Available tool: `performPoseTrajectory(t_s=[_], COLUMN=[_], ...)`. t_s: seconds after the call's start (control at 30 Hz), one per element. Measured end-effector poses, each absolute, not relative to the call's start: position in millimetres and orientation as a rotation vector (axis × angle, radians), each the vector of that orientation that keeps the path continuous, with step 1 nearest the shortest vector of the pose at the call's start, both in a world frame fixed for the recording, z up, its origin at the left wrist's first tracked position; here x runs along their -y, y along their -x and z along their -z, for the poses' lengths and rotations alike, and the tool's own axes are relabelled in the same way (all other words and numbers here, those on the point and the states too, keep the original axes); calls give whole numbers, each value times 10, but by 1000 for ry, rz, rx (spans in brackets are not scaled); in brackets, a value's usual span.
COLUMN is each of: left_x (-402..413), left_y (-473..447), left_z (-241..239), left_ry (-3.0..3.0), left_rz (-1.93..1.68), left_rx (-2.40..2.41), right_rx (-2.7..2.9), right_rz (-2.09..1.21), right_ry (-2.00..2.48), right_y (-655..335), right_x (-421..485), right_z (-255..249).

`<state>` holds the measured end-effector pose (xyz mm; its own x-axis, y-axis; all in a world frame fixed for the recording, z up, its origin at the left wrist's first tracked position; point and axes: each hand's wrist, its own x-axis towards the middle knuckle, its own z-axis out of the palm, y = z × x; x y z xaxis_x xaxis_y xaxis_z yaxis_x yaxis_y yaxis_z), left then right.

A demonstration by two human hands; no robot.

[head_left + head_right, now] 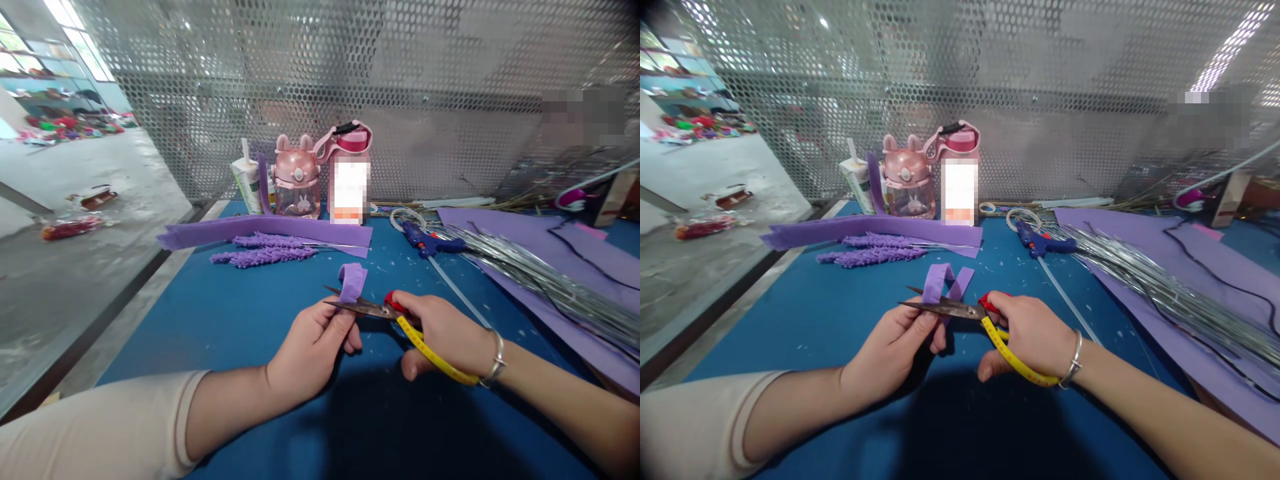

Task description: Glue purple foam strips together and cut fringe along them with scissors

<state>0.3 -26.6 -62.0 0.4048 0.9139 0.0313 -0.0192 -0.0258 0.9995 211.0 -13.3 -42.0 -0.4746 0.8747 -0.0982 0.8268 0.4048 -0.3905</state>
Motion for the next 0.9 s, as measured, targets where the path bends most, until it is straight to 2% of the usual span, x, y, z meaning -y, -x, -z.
performPoseTrajectory(t_s=[0.33, 0.9], left_x=[265, 252], left_y=[2, 7], left_z=[624, 652], left_ry=[-1412, -1383], left_rz=[-912, -910], left_rx=[-879, -880], right_rx=[2445, 2461], right_rz=[-761, -718], right_ry=[1481, 1522], right_y=[-2124, -2125], right_x=[98, 87], right_z=[465, 492])
